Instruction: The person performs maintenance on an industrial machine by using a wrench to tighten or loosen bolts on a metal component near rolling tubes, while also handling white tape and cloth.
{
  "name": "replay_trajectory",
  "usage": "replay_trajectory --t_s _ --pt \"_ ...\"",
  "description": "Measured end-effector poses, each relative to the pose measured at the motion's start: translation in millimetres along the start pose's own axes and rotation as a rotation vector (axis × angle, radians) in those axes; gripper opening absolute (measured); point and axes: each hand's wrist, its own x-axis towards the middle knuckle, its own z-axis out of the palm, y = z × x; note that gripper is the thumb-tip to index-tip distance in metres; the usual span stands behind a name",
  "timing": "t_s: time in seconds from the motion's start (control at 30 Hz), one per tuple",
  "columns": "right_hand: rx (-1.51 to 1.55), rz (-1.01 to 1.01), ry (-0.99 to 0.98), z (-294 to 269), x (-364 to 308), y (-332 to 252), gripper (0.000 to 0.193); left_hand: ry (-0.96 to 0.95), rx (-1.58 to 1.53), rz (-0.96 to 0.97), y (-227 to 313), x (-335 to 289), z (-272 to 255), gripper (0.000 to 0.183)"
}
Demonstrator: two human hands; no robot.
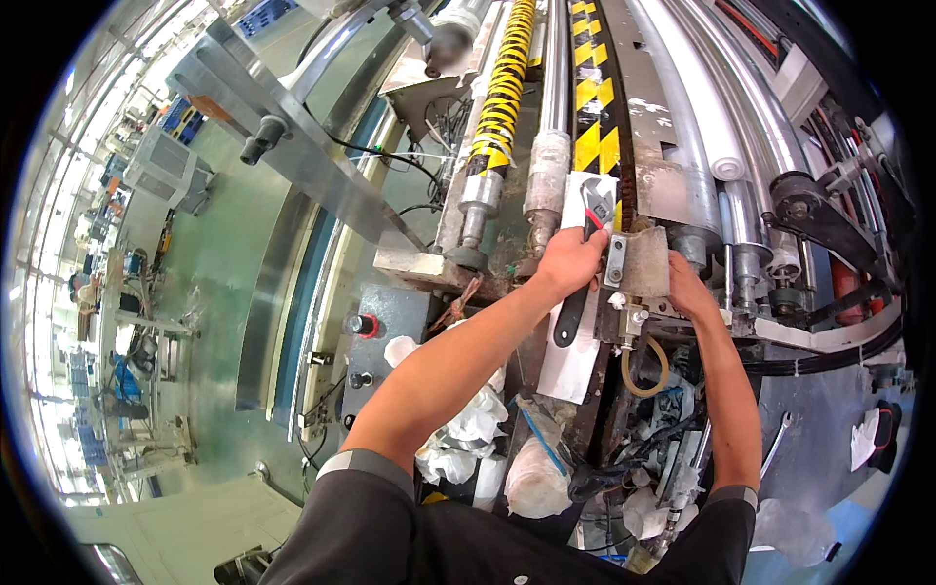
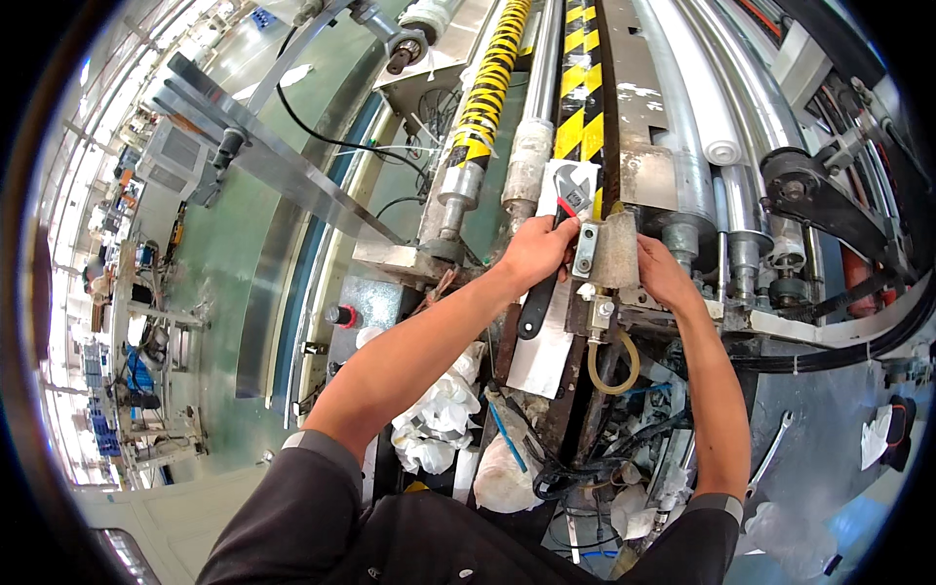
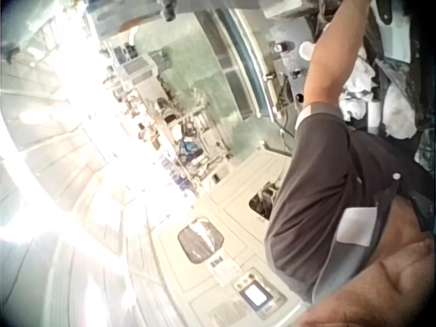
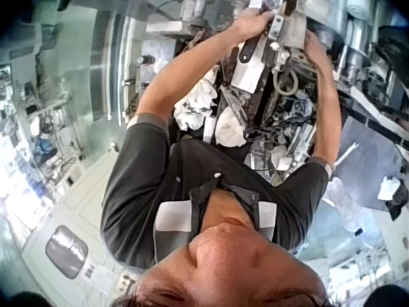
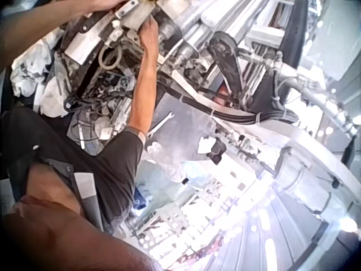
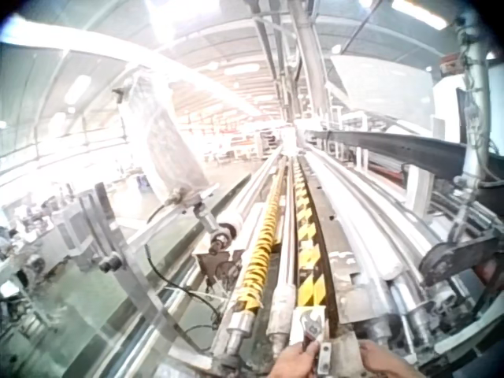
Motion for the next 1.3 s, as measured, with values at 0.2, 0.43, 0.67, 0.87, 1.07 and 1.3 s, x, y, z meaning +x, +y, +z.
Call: replay_trajectory --t_s 0.2,0.43,0.67,0.87,1.07,1.3 --pt "-0.495 -0.274 0.445 -6 -12 28 0.017 -0.006 0.068 -0.01 -6 8 23 0.038" --pt "-0.213 -0.091 0.957 8 -136 -33 0.026 0.016 -0.086 0.008 -1 -1 9 0.032" --pt "-0.899 0.767 1.277 -38 -301 25 0.034 0.007 -0.011 0.056 -13 10 3 0.032" --pt "-0.938 0.915 1.117 -61 -337 42 0.031 0.013 -0.036 -0.001 3 -4 17 0.031" --pt "-0.946 0.907 0.987 -61 -325 51 0.023 -0.036 -0.082 0.019 -6 6 7 0.028" --pt "-0.321 0.29 0.799 17 -268 4 0.024 0.026 0.027 0.039 -1 -5 6 0.028"
